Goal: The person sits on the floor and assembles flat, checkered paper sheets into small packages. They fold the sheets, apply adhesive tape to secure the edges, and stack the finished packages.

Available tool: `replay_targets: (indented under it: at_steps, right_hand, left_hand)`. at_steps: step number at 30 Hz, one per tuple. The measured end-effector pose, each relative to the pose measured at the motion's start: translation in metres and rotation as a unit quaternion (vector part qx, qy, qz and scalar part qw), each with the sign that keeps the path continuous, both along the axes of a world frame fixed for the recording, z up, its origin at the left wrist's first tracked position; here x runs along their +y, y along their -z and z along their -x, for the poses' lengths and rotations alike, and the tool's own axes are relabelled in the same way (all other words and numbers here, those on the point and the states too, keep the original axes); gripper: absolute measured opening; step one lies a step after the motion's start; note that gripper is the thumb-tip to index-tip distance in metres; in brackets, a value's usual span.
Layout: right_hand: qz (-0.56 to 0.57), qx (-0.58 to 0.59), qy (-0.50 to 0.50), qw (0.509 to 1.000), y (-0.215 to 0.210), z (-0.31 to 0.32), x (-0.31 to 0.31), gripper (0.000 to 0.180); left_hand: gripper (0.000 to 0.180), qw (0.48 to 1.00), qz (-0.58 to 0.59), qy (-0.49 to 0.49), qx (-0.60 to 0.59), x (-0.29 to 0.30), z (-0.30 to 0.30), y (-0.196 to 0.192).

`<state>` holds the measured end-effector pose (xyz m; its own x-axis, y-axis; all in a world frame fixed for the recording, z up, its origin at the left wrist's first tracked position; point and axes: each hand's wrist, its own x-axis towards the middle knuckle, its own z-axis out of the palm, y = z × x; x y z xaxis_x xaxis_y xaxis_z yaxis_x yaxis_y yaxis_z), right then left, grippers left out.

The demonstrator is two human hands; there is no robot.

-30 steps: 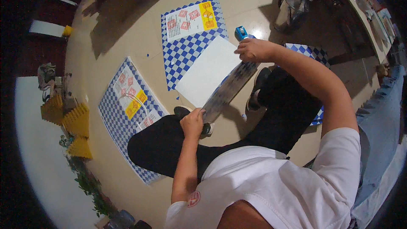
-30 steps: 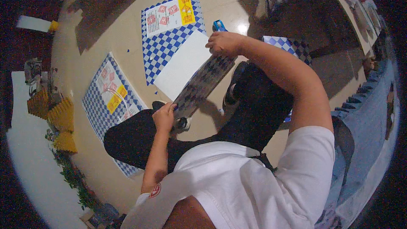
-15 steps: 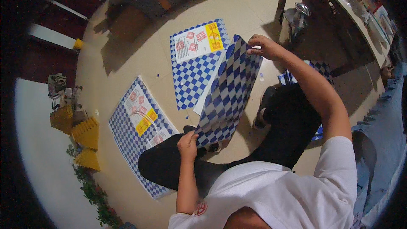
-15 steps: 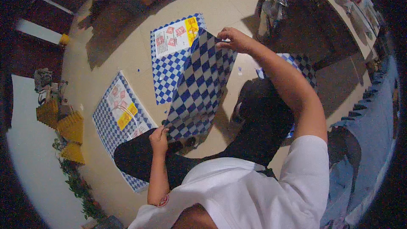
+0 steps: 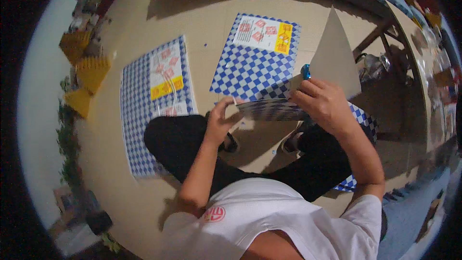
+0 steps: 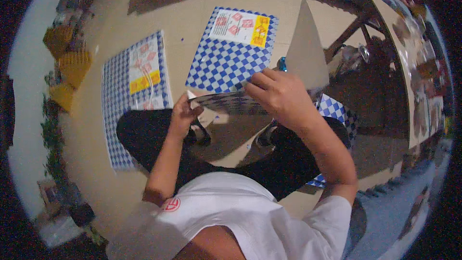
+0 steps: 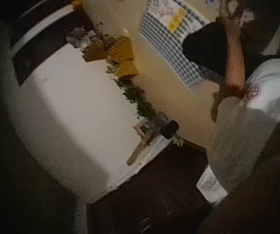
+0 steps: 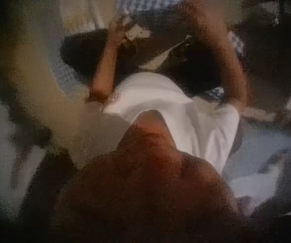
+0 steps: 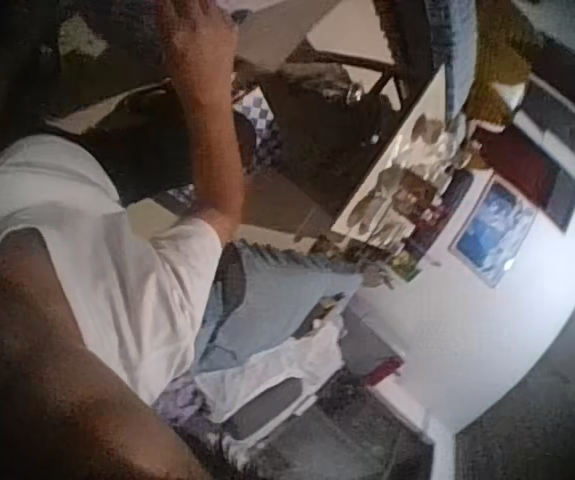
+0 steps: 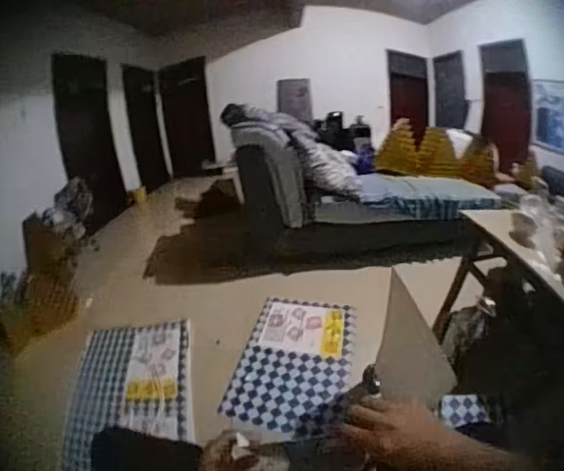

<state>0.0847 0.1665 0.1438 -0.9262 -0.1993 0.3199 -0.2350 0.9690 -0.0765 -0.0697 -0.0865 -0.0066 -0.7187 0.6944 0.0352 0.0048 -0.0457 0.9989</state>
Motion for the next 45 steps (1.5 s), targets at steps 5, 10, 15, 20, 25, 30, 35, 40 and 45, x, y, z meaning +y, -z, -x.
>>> replay_targets:
  at_steps: [5,10,15,20,25,30,35,40,45]
  right_hand:
    - [0.07,-0.049,0.021,0.996,0.043,0.002,-0.032,0.014]
    - [0.189,-0.12,0.046,0.974,0.053,0.013,-0.05,0.016]
    - [0.305,-0.231,0.091,0.919,0.036,0.029,-0.062,0.013]
    - [0.363,-0.331,0.124,0.862,0.057,0.036,-0.065,0.018]
    - [0.483,-0.286,0.107,0.821,0.086,0.057,-0.074,0.026]
    - [0.524,-0.276,0.082,0.802,0.094,0.097,-0.084,0.024]
    - [0.604,-0.354,0.158,0.697,0.11,0.113,-0.074,0.019]
    - [0.663,-0.421,0.159,0.599,0.108,0.118,-0.068,0.022]
    - [0.603,-0.467,0.201,0.614,0.101,0.121,-0.067,0.032]
  left_hand:
    - [0.023,0.989,0.121,-0.056,0.065,-0.003,-0.003,-0.002]
    - [0.014,0.99,-0.045,-0.055,-0.12,-0.016,-0.005,0.017]
    - [0.007,0.965,-0.146,-0.075,-0.203,-0.016,0.01,0.022]
    - [0.006,0.958,-0.162,-0.071,-0.226,-0.019,0.017,0.026]
    - [0.015,0.974,-0.124,-0.108,-0.156,-0.012,0.018,0.029]
    - [0.012,0.974,-0.13,-0.075,-0.17,-0.011,0.016,0.024]
    - [0.014,0.97,-0.161,-0.078,-0.166,-0.01,0.014,0.037]
    - [0.019,0.972,-0.159,-0.06,-0.162,-0.009,0.015,0.037]
    - [0.048,0.977,-0.141,-0.112,-0.118,-0.004,0.007,0.016]
